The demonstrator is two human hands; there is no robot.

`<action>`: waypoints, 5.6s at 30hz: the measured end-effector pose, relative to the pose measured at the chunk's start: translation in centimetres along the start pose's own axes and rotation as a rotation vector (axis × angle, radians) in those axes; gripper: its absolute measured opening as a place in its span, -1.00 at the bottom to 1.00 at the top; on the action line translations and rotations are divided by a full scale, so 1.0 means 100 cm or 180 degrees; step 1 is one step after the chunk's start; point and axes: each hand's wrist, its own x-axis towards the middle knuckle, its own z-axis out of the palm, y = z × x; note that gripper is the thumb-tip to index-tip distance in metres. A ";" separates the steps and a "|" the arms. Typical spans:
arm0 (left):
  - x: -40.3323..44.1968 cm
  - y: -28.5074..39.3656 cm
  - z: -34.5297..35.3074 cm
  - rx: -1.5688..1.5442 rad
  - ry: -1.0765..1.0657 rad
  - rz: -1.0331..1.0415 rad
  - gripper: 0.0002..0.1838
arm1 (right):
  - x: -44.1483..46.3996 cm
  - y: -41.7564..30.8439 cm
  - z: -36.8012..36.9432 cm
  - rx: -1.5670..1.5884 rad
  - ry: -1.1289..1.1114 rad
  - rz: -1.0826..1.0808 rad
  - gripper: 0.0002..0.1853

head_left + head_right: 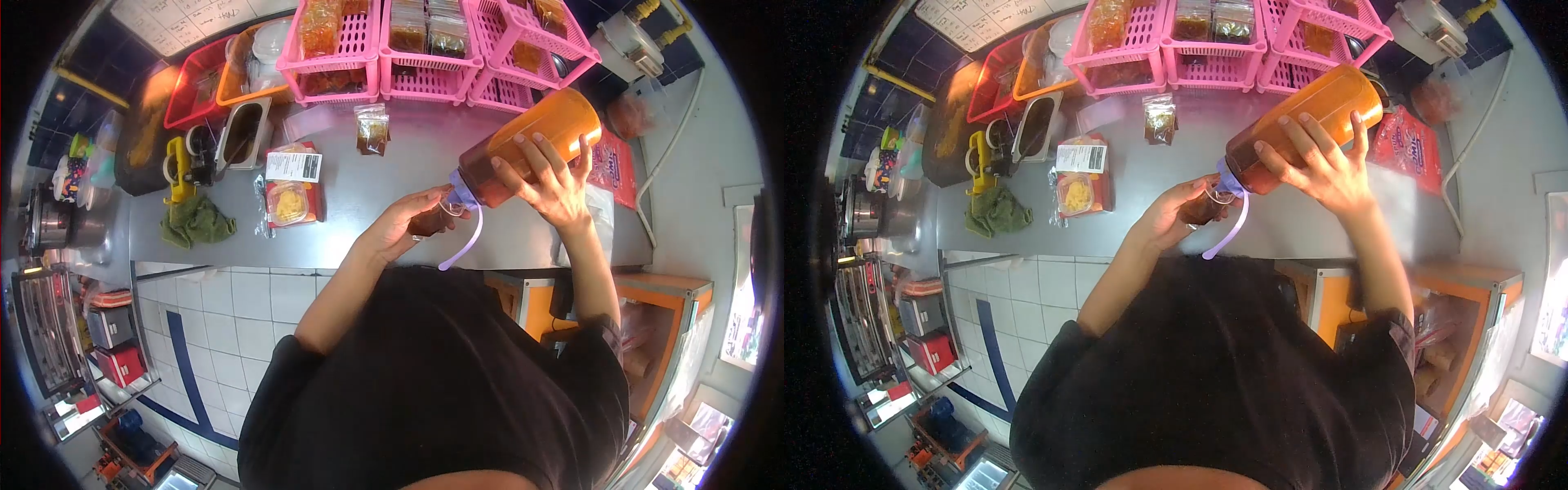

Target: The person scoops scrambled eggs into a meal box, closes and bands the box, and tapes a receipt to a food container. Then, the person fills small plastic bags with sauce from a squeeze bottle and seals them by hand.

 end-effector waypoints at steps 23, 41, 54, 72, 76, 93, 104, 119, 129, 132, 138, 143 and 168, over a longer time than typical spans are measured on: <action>-0.019 -0.001 -0.018 0.0060 0.0345 -0.0039 -0.31 | -0.031 -0.077 0.051 0.1425 0.0135 0.1723 -0.37; -0.015 0.002 -0.030 0.0462 0.0530 0.0069 -0.40 | -0.009 -0.145 -0.016 0.3288 -0.0310 0.3072 -0.21; -0.030 0.001 -0.006 0.1114 0.0937 0.0673 -0.47 | 0.054 -0.105 -0.013 0.3572 -0.0850 0.1690 -0.36; -0.042 0.027 0.000 0.3136 0.1878 0.1488 -0.43 | 0.058 -0.101 0.015 0.4971 -0.1306 0.1958 -0.19; -0.043 0.028 0.000 0.2806 0.1977 0.1294 -0.38 | 0.056 -0.111 0.019 0.4901 -0.1070 0.2150 -0.18; -0.033 0.038 -0.021 0.0955 0.2050 0.1331 -0.13 | 0.036 -0.118 0.045 0.5725 -0.0053 0.3203 -0.16; -0.028 0.046 0.002 0.2102 0.1345 0.1021 0.04 | 0.042 -0.125 0.025 0.6098 -0.0196 0.3328 -0.27; -0.054 0.063 -0.021 0.3162 0.1866 0.1264 0.08 | 0.040 -0.136 0.029 0.6388 0.0157 0.3774 -0.31; -0.089 0.080 -0.050 0.2383 0.3130 0.1763 -0.06 | 0.056 -0.131 0.081 0.5615 -0.0559 0.3024 -0.37; -0.114 0.080 -0.046 0.2586 0.3338 0.1984 -0.09 | 0.074 -0.144 0.127 0.5753 -0.0798 0.3059 -0.33; -0.175 0.077 -0.068 0.2041 0.4197 0.2039 -0.18 | 0.083 -0.177 0.226 0.4824 -0.0171 0.4460 -0.32; -0.266 0.084 -0.193 0.3783 0.5313 0.1297 -0.41 | 0.024 -0.198 0.227 0.4240 -0.0065 0.4169 -0.41; -0.333 0.098 -0.226 0.0867 0.4346 0.1516 -0.83 | 0.286 -0.456 0.030 0.3582 -0.0716 0.0788 -0.86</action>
